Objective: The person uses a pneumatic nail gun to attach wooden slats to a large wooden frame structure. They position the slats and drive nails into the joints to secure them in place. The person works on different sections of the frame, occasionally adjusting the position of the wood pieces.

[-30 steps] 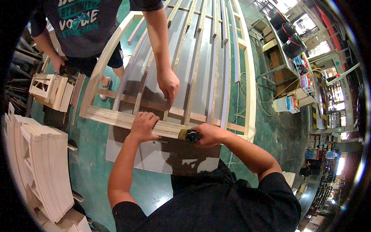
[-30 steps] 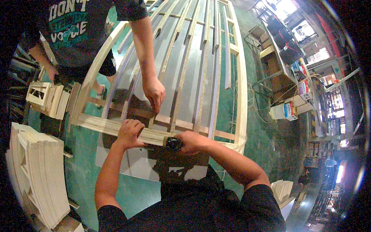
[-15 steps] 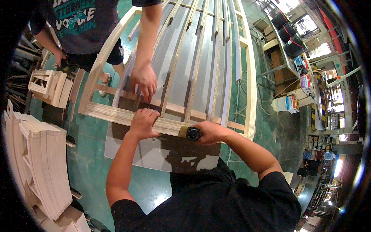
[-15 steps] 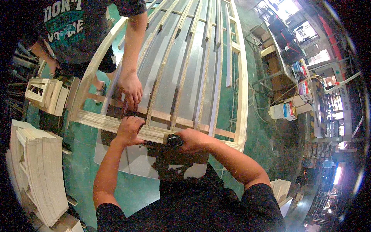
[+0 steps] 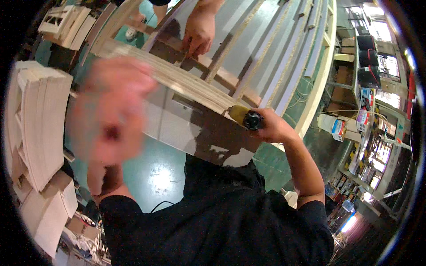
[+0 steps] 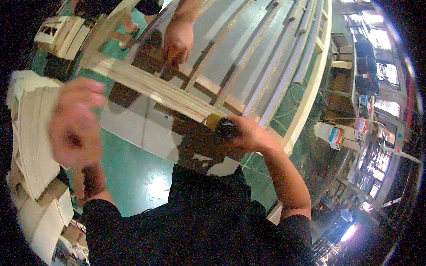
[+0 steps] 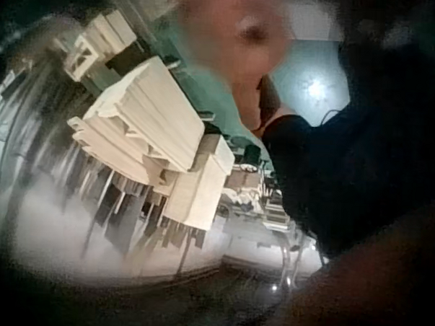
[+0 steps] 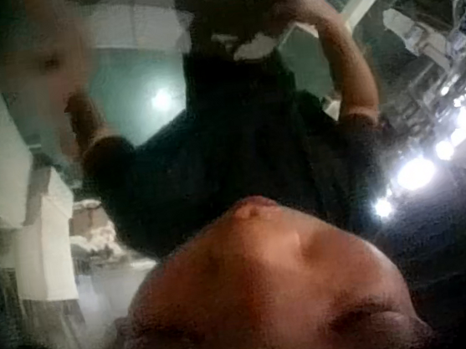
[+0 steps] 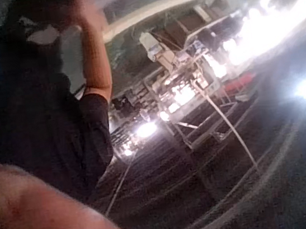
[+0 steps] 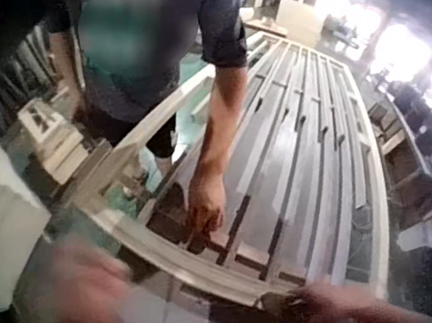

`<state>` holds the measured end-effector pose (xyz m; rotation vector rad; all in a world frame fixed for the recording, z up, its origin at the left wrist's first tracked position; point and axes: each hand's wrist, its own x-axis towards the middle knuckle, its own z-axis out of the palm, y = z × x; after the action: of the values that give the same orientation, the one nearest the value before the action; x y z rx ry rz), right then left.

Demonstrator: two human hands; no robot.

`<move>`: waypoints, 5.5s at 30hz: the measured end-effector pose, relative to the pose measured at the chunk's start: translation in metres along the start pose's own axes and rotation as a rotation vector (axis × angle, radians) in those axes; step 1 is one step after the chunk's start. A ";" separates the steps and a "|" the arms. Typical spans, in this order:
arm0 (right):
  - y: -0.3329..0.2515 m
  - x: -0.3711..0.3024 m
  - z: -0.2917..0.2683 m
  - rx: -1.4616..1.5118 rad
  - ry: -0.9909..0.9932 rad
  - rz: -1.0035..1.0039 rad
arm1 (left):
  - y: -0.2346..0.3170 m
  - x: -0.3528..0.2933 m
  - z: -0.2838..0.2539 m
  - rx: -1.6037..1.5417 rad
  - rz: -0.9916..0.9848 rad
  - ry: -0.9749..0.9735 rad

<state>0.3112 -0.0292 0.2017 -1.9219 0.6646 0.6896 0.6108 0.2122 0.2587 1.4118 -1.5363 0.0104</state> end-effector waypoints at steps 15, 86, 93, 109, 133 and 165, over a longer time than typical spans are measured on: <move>-0.037 0.048 -0.020 -0.135 0.013 -0.104 | -0.092 -0.085 0.137 0.320 -0.221 -0.541; -0.013 0.008 0.119 1.220 0.085 -0.076 | -0.117 -0.139 0.082 0.433 -0.173 -0.212; -0.091 0.041 0.081 0.468 0.300 -0.032 | -0.143 -0.125 0.050 0.336 -0.179 -0.397; -0.140 0.140 0.009 -0.010 0.111 -0.101 | -0.186 -0.100 0.050 0.238 -0.082 -0.448; -0.176 0.154 -0.001 -0.065 0.066 0.013 | -0.175 -0.118 0.050 0.221 -0.173 -0.368; -0.212 0.200 -0.008 -0.076 0.085 -0.129 | -0.280 -0.052 -0.029 0.167 -0.124 -0.926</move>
<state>0.5992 0.0155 0.1904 -2.0538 0.5684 0.5615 0.8289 0.1789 0.0760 1.7571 -2.2096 -0.6901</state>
